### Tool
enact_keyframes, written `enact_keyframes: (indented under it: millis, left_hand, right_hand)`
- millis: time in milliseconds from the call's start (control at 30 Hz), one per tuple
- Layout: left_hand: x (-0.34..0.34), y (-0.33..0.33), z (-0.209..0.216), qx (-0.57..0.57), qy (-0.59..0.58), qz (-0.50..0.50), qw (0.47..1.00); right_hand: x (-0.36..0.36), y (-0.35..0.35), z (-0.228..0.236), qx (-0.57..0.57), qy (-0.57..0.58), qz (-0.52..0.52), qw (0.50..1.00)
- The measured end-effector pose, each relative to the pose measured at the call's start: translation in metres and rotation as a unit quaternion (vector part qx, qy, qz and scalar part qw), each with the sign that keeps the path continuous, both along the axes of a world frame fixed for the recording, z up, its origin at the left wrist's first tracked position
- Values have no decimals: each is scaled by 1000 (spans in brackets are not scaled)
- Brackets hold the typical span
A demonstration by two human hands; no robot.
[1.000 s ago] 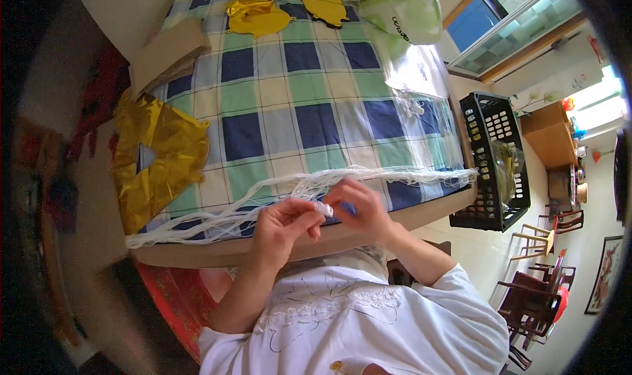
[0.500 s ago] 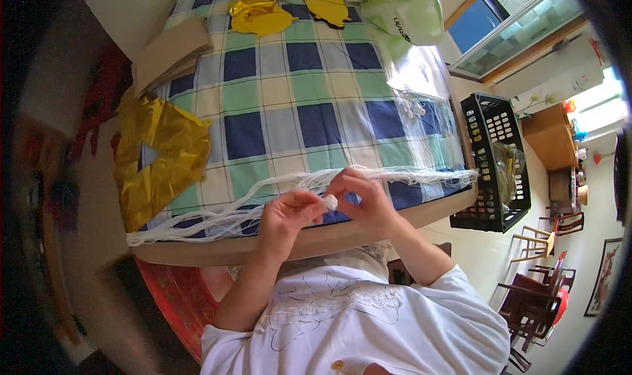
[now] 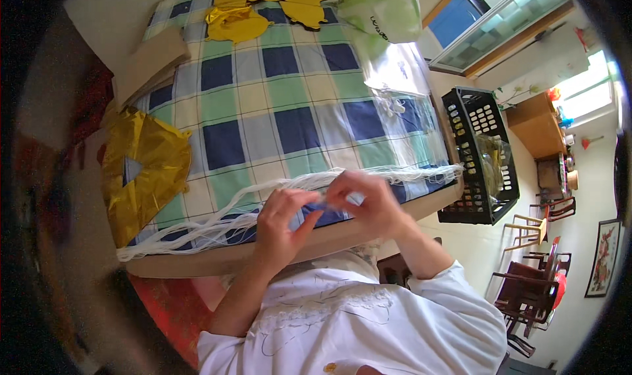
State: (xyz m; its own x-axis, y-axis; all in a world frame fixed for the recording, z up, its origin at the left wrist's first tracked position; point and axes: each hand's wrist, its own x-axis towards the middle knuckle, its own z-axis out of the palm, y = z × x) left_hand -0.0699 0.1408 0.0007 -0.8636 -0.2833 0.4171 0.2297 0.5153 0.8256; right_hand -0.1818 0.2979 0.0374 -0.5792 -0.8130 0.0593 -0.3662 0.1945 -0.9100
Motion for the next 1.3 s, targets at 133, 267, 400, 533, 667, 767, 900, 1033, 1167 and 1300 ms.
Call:
enact_keyframes:
  millis: [133, 267, 400, 533, 667, 767, 900, 1033, 1167, 1300]
  left_hand:
    - [2, -2, 13, 20, 13, 41, 999]
    - [9, -9, 1, 35, -12, 37, 999]
    - [21, -16, -5, 41, -37, 63, 996]
    - [24, -19, -5, 68, -49, 70, 994]
    - [23, -19, -2, 73, -53, 70, 993]
    - [24, -19, -2, 73, -53, 78, 993]
    - [24, -21, -7, 51, -62, 89, 993]
    - [14, -15, -17, -65, -50, 46, 996]
    - [-7, 8, -30, -119, -37, -2, 992]
    - [-32, 28, -36, -203, -57, -15, 977]
  right_hand:
    - [-116, 46, -13, -17, 252, -340, 906]
    - [-221, 121, -83, 69, 301, -442, 842]
    - [-217, 104, -104, 118, 260, -387, 877]
    - [-219, 83, -98, 80, 278, -348, 892]
    - [-234, 91, -106, 96, 284, -353, 886]
    - [-235, 94, -103, 143, 318, -329, 878]
    - [-227, 114, -90, 131, 284, -345, 885]
    - [-171, 92, -56, 81, 305, -383, 868]
    - [-98, 48, -39, 32, 261, -255, 930]
    - [-43, 22, -23, 24, 195, -223, 955]
